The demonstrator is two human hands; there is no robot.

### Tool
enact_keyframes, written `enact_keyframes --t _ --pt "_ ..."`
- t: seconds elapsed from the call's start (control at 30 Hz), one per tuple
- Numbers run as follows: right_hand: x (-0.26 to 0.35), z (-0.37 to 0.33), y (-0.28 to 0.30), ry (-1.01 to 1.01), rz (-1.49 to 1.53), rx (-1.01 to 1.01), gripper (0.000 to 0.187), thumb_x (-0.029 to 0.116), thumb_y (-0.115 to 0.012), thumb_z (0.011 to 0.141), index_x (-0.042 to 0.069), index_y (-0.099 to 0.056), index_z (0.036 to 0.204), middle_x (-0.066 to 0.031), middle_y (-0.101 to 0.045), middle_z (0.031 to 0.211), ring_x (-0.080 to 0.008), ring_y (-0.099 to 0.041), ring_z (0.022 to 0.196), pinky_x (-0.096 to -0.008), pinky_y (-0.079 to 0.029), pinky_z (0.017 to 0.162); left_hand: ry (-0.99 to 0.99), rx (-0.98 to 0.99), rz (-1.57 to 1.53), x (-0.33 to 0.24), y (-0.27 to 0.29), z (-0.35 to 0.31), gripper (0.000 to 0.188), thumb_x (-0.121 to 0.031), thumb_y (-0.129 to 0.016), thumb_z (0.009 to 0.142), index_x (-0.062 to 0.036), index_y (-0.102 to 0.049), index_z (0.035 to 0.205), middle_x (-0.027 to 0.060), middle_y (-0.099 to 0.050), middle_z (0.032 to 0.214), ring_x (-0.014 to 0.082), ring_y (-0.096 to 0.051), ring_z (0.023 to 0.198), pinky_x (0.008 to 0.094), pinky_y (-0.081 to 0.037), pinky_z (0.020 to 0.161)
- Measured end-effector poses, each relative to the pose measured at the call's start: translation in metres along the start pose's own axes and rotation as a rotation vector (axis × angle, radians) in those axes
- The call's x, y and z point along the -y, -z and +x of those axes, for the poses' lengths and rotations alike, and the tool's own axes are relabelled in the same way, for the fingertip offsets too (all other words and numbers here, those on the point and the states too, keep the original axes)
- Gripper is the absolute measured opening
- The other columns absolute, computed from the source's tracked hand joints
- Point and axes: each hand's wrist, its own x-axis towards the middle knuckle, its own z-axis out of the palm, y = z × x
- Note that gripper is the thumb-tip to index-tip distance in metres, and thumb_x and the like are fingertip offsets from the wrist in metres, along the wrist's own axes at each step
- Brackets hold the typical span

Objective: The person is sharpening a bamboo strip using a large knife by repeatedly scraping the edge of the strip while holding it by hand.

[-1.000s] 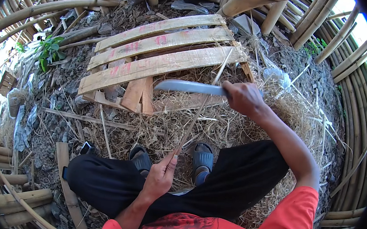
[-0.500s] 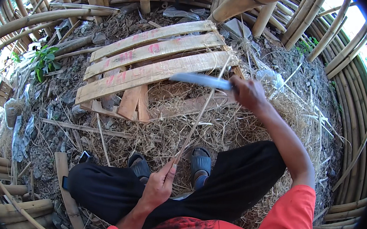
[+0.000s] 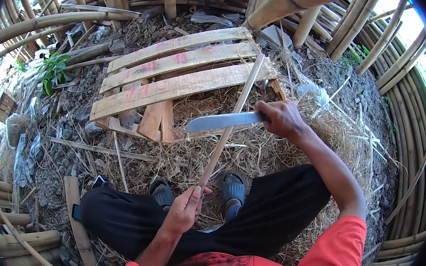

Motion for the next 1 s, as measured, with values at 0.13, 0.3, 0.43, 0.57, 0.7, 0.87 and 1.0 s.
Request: enact_keyframes --t 0.13,0.3,0.43,0.57,0.7,0.87,1.0 --pt "-0.039 0.009 0.006 -0.444 -0.114 0.013 0.011 0.013 -0.056 0.095 0.008 -0.064 0.092 -0.0084 -0.059 0.055 -0.0201 -0.055 0.041 -0.0404 -0.046 0.044 -0.019 0.018 0.033 -0.002 -0.003 -0.001 0.042 -0.038 -0.038 0.110 -0.0022 -0.057 0.121 -0.0088 -0.034 0.060 0.0008 -0.029 0.047 0.0195 -0.026 0.041" --pt "-0.013 0.008 0.001 -0.481 -0.030 0.057 0.008 0.011 -0.057 0.092 0.008 -0.064 0.094 -0.0102 -0.062 0.058 -0.0263 -0.061 0.046 -0.0423 -0.047 0.046 0.018 0.038 -0.011 0.002 0.002 -0.001 0.042 -0.038 -0.037 0.110 -0.0025 -0.056 0.123 -0.0088 -0.033 0.059 0.0011 -0.028 0.045 0.0199 -0.025 0.040" --pt "-0.002 0.009 0.002 -0.104 0.073 0.062 0.017 0.005 -0.063 0.080 0.010 -0.062 0.096 -0.0114 -0.064 0.063 -0.0312 -0.065 0.055 -0.0462 -0.051 0.052 0.081 0.058 -0.090 -0.008 -0.002 -0.005 0.041 -0.038 -0.037 0.110 -0.0031 -0.056 0.123 -0.0087 -0.032 0.059 0.0013 -0.026 0.044 0.0198 -0.024 0.040" --pt "-0.016 0.014 -0.005 -0.319 -0.135 0.115 0.014 0.005 -0.065 0.080 0.009 -0.060 0.093 -0.0111 -0.064 0.059 -0.0296 -0.066 0.052 -0.0450 -0.052 0.051 0.077 0.001 -0.090 -0.014 -0.003 0.003 0.042 -0.038 -0.037 0.110 -0.0031 -0.055 0.124 -0.0084 -0.031 0.058 0.0014 -0.025 0.044 0.0197 -0.023 0.039" --pt "-0.011 0.020 -0.004 -0.266 -0.170 -0.004 0.012 0.003 -0.064 0.079 0.007 -0.059 0.090 -0.0117 -0.063 0.058 -0.0287 -0.067 0.053 -0.0437 -0.052 0.049 0.071 0.019 -0.146 -0.021 -0.001 -0.003 0.039 -0.035 -0.037 0.110 -0.0036 -0.055 0.125 -0.0085 -0.032 0.058 0.0011 -0.026 0.044 0.0194 -0.024 0.039" --pt "-0.031 0.012 -0.003 -0.259 -0.209 -0.014 0.024 0.004 -0.065 0.078 0.007 -0.063 0.102 -0.0135 -0.067 0.063 -0.0307 -0.068 0.056 -0.0453 -0.053 0.051 0.073 0.058 -0.179 -0.022 -0.003 -0.004 0.039 -0.035 -0.037 0.110 -0.0042 -0.055 0.126 -0.0087 -0.032 0.059 0.0008 -0.026 0.044 0.0191 -0.024 0.039" --pt "-0.039 0.006 -0.001 -0.332 -0.217 0.015 0.029 0.004 -0.065 0.080 0.009 -0.066 0.107 -0.0136 -0.069 0.067 -0.0288 -0.070 0.058 -0.0431 -0.054 0.053 0.106 0.055 -0.163 -0.020 -0.002 -0.007 0.039 -0.036 -0.038 0.110 -0.0046 -0.055 0.126 -0.0086 -0.032 0.059 0.0008 -0.026 0.045 0.0189 -0.025 0.039"
